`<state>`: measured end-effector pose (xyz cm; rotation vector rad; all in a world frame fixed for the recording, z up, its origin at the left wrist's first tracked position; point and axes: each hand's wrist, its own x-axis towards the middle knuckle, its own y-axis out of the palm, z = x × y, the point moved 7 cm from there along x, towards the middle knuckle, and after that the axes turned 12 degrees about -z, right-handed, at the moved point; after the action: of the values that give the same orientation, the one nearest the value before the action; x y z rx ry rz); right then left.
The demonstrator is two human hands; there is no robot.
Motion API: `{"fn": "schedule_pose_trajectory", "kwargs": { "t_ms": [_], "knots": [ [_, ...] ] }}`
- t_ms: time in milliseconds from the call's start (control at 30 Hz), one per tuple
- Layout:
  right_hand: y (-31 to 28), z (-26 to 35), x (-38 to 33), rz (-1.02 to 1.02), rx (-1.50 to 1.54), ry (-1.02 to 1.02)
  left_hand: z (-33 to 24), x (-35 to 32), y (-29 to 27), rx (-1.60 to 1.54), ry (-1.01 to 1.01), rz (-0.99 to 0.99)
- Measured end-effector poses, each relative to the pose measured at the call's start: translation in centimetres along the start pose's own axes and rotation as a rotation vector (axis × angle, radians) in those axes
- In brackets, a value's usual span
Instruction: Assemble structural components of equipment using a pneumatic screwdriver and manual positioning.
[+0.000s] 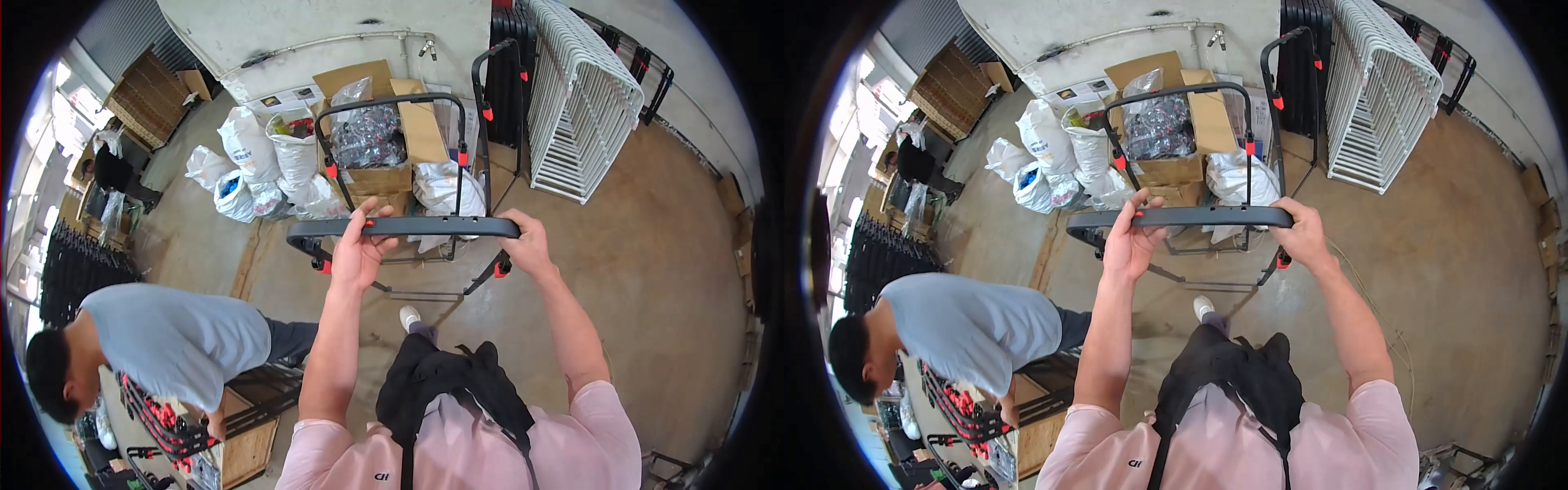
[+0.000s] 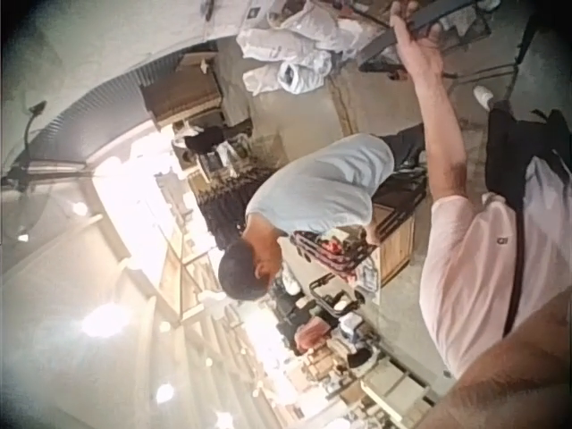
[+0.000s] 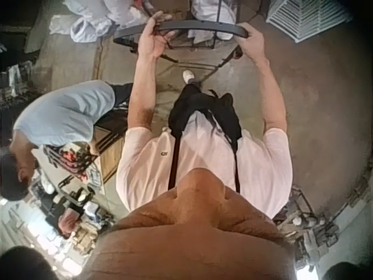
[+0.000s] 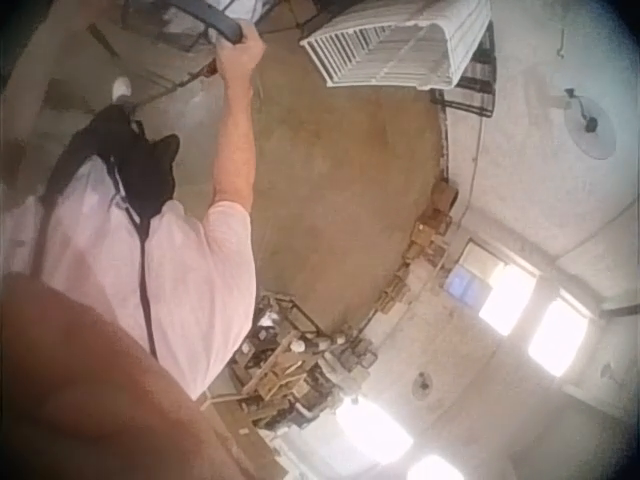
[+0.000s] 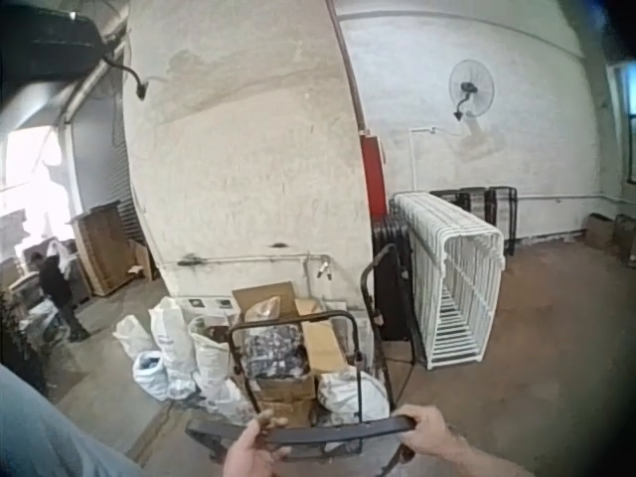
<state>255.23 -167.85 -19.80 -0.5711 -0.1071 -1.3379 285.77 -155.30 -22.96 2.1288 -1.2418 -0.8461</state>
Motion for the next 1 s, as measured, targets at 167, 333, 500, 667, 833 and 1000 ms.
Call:
{"fn": "schedule_pose_trajectory", "kwargs": {
  "t_ms": [167, 333, 500, 667, 833, 1000],
  "knots": [
    [5.3, -2.7, 7.9, -0.008, 0.041, 0.14, -2.6, 10.8, -0.5, -0.024, -0.037, 0.003],
    [8.8, -6.8, 15.2, 0.01, -0.028, 0.114, -3.6, 19.2, -0.1, -0.045, -0.077, -0.054],
    [11.3, -10.0, 21.7, -0.044, -0.071, 0.138, -3.4, 25.8, 0.5, -0.029, -0.092, -0.063],
    [12.6, -9.6, 25.6, -0.082, -0.609, -0.308, -2.1, 30.7, -0.3, 0.005, -0.058, -0.231],
    [14.8, -11.7, 27.3, -0.065, -0.548, -0.324, -3.5, 34.5, -3.3, 0.091, 0.009, -0.327],
    [14.5, -13.2, 29.4, -0.065, -0.469, -0.3, -3.2, 35.9, -1.5, 0.26, -0.016, -0.341]
  ]
}}
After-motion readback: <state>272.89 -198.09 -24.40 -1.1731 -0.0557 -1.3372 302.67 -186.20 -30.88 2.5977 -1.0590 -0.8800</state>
